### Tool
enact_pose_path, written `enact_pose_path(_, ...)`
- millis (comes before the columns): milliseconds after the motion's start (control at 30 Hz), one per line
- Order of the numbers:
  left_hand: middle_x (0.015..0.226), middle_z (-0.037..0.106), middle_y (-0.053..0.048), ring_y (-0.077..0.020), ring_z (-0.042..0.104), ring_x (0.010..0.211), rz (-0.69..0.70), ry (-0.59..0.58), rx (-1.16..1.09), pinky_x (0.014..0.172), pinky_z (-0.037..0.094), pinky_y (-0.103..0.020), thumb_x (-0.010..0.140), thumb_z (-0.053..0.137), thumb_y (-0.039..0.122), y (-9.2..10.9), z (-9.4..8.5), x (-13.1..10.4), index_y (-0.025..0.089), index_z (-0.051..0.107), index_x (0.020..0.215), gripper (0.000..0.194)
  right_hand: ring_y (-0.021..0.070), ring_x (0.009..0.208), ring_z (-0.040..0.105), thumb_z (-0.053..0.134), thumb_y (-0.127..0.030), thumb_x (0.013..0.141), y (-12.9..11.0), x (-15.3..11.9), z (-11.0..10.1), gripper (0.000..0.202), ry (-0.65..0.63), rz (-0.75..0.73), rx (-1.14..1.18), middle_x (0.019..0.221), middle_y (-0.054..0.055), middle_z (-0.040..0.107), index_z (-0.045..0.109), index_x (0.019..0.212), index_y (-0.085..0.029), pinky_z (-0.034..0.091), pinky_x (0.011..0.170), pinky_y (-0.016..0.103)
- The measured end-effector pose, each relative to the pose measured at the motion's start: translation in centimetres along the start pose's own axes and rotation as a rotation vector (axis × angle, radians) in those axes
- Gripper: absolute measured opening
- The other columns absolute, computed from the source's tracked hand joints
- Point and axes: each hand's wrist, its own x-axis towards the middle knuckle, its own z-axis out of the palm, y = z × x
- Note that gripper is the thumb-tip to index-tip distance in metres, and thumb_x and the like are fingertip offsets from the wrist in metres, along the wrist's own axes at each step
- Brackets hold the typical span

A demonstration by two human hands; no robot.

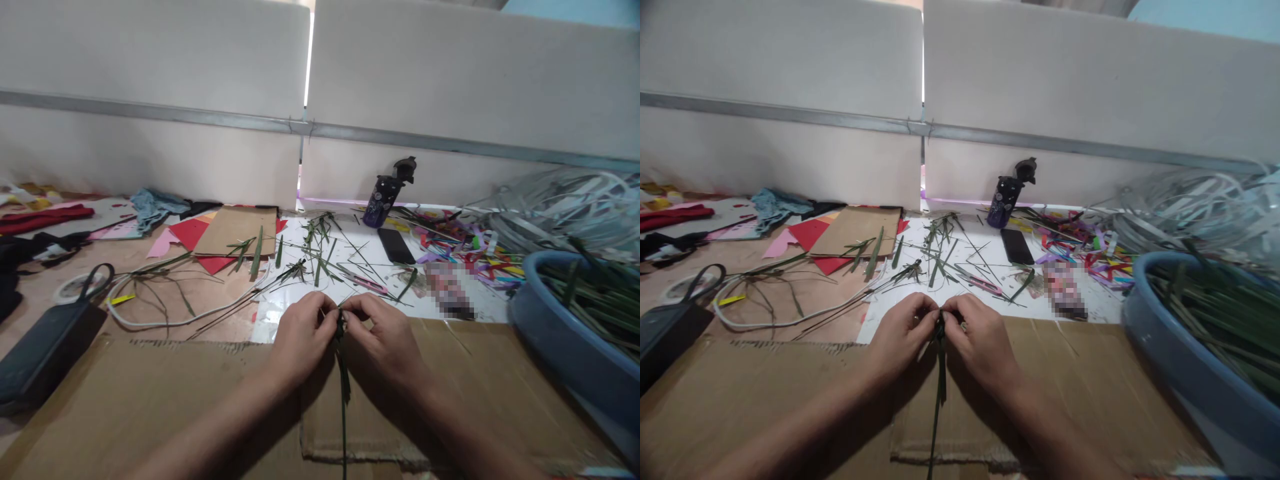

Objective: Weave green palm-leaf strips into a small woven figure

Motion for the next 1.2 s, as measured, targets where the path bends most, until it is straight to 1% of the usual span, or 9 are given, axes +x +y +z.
enact_pose_path(100, 0.089, 0.073, -0.004, -0.0221, 0.065, 0.083, 0.092, 0.027, 0.179, 0.075, 0.045, -0.034, 0.098, 0.054, 0.019, -0.2, 0.0, 0.1, 0.022, 0.065, 0.088, 0.016, 0.0197, 0.077, 0.064, 0.058, -0.019, 0.096, 0.1, 0.1, 0.0, 0.016, -0.018, 0.009, 0.013, 0.082, 0.001, 0.071, 0.069, 0.085, -0.024, 0.045, 0.072, 0.033)
enact_pose_path(200, 0.097, 0.075, -0.007, -0.0249, 0.066, 0.091, 0.275, 0.057, 0.386, 0.083, 0.045, -0.039, 0.100, 0.054, 0.017, -0.5, -0.1, 0.1, 0.021, 0.069, 0.096, 0.015, 0.0201, 0.077, 0.064, 0.058, -0.021, 0.097, 0.0, 0.1, -0.1, 0.016, -0.019, 0.022, 0.023, 0.082, 0.001, 0.071, 0.069, 0.085, -0.024, 0.046, 0.072, 0.033)
enact_pose_path(300, 0.096, 0.075, -0.008, -0.0260, 0.066, 0.091, 0.415, 0.055, 0.535, 0.085, 0.044, -0.041, 0.102, 0.054, 0.018, -0.8, -0.1, 0.0, 0.020, 0.069, 0.095, 0.017, 0.0208, 0.078, 0.065, 0.058, -0.021, 0.098, -0.2, 0.0, -0.1, 0.017, -0.020, 0.028, -0.003, 0.083, 0.002, 0.072, 0.070, 0.086, -0.024, 0.046, 0.073, 0.034)
enact_pose_path(433, 0.092, 0.075, -0.008, -0.0259, 0.066, 0.086, 0.453, 0.059, 0.611, 0.082, 0.042, -0.042, 0.102, 0.055, 0.017, -1.0, 0.0, 0.0, 0.019, 0.069, 0.089, 0.019, 0.0213, 0.079, 0.065, 0.057, -0.020, 0.098, -0.2, 0.0, 0.0, 0.018, -0.025, 0.003, -0.032, 0.085, 0.003, 0.073, 0.071, 0.088, -0.024, 0.046, 0.073, 0.034)
enact_pose_path(533, 0.093, 0.075, -0.008, -0.0257, 0.067, 0.087, 0.418, 0.053, 0.569, 0.082, 0.042, -0.041, 0.101, 0.055, 0.017, -0.9, 0.0, 0.0, 0.019, 0.069, 0.091, 0.017, 0.0212, 0.078, 0.066, 0.056, -0.020, 0.098, -0.1, 0.0, 0.0, 0.018, -0.030, -0.021, -0.045, 0.084, 0.003, 0.073, 0.071, 0.088, -0.023, 0.046, 0.074, 0.034)
enact_pose_path(700, 0.091, 0.075, -0.005, -0.0239, 0.067, 0.087, 0.311, 0.054, 0.422, 0.082, 0.044, -0.038, 0.100, 0.055, 0.016, -0.5, -0.1, 0.1, 0.022, 0.067, 0.089, 0.017, 0.0220, 0.079, 0.066, 0.056, -0.020, 0.097, 0.2, 0.1, 0.2, 0.017, 0.008, -0.037, -0.071, 0.083, 0.003, 0.073, 0.069, 0.087, -0.024, 0.046, 0.073, 0.034)
enact_pose_path(900, 0.085, 0.071, -0.003, -0.0218, 0.064, 0.081, 0.147, 0.033, 0.223, 0.074, 0.043, -0.034, 0.092, 0.057, 0.013, -0.4, -0.1, 0.2, 0.023, 0.063, 0.080, 0.016, 0.0220, 0.079, 0.067, 0.057, -0.020, 0.096, 0.6, 0.0, 0.3, 0.016, -0.014, -0.059, -0.055, 0.084, 0.003, 0.073, 0.070, 0.088, -0.024, 0.047, 0.074, 0.034)
enact_pose_path(1067, 0.077, 0.065, -0.001, -0.0205, 0.060, 0.078, -0.046, -0.003, -0.119, 0.070, 0.045, -0.032, 0.088, 0.057, 0.018, 0.0, -0.4, 0.1, 0.023, 0.062, 0.075, 0.015, 0.0209, 0.080, 0.068, 0.060, -0.021, 0.096, 0.9, 0.0, 0.5, 0.013, -0.024, -0.004, 0.027, 0.084, 0.001, 0.074, 0.071, 0.088, -0.024, 0.048, 0.075, 0.033)
enact_pose_path(1200, 0.072, 0.061, -0.001, -0.0187, 0.057, 0.073, -0.182, -0.040, -0.433, 0.064, 0.046, -0.030, 0.085, 0.062, 0.024, -0.2, -0.2, 0.1, 0.022, 0.062, 0.074, 0.011, 0.0208, 0.078, 0.069, 0.062, -0.023, 0.097, 0.9, 0.3, 0.3, 0.013, -0.049, 0.031, 0.091, 0.083, 0.001, 0.075, 0.071, 0.087, -0.024, 0.050, 0.073, 0.032)
